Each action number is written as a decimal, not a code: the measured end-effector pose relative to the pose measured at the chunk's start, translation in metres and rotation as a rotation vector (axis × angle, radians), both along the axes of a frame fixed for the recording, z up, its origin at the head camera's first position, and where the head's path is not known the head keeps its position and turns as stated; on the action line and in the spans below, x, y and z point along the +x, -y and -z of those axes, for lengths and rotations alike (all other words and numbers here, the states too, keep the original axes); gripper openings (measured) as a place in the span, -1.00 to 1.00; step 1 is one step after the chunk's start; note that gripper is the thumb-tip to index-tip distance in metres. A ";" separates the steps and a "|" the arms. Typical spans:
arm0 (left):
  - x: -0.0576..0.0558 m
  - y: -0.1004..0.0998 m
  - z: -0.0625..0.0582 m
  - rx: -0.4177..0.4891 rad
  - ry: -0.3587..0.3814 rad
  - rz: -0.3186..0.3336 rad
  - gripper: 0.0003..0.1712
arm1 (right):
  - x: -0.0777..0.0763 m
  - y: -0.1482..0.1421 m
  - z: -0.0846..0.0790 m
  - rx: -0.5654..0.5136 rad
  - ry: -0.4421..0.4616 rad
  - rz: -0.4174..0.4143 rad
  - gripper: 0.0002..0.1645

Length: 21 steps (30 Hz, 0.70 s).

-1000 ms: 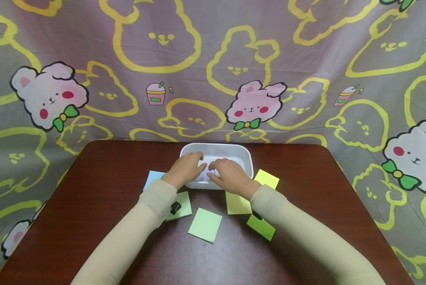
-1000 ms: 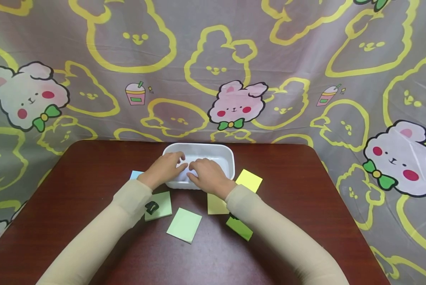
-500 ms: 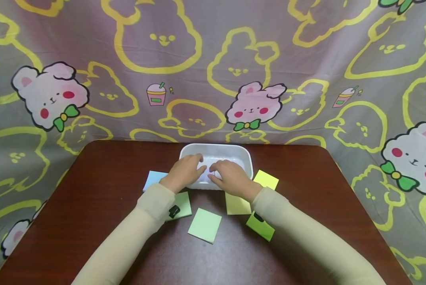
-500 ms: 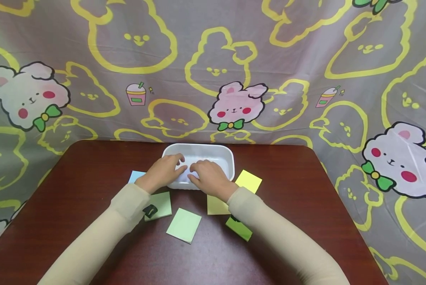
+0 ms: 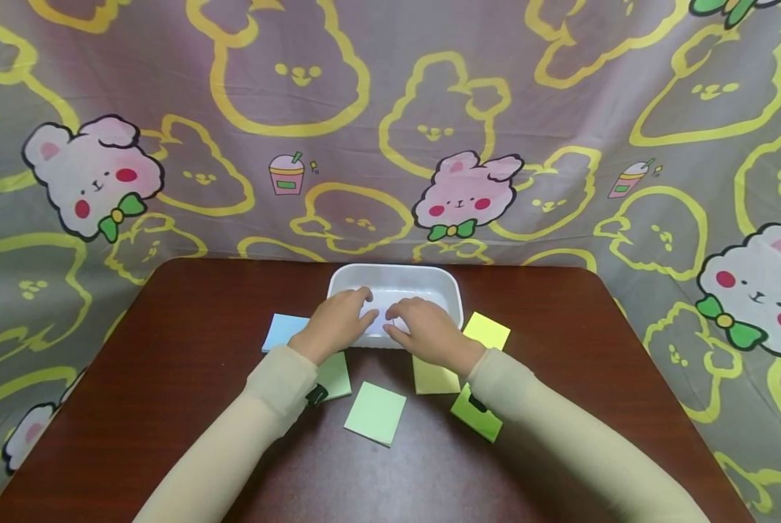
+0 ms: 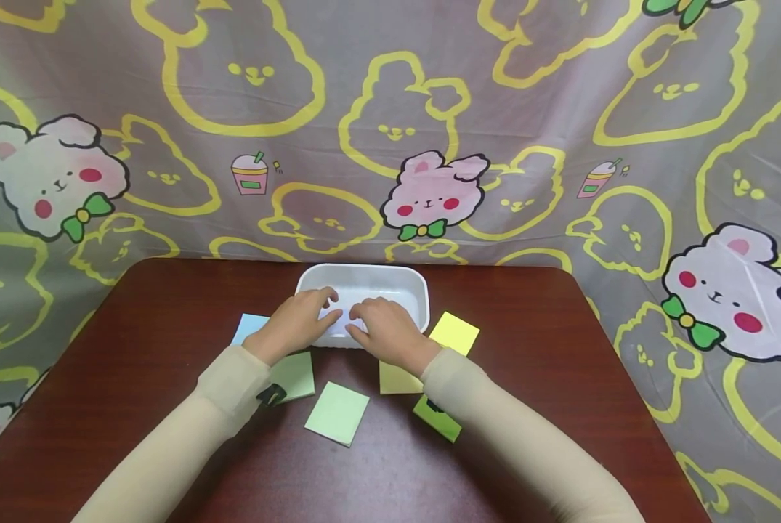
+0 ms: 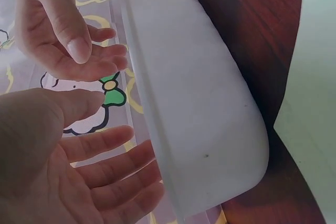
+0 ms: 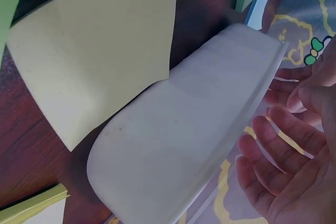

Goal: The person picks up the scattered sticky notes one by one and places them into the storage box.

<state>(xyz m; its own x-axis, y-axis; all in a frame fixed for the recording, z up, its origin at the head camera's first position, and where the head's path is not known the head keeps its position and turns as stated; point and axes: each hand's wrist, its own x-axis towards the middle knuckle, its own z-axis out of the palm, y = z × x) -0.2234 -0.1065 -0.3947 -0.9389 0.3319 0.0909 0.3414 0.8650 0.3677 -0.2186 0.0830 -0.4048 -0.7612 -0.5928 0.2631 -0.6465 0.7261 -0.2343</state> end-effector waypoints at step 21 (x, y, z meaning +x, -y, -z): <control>0.016 0.002 0.000 0.021 -0.001 -0.014 -0.61 | 0.011 -0.006 0.001 0.015 0.016 0.013 -0.70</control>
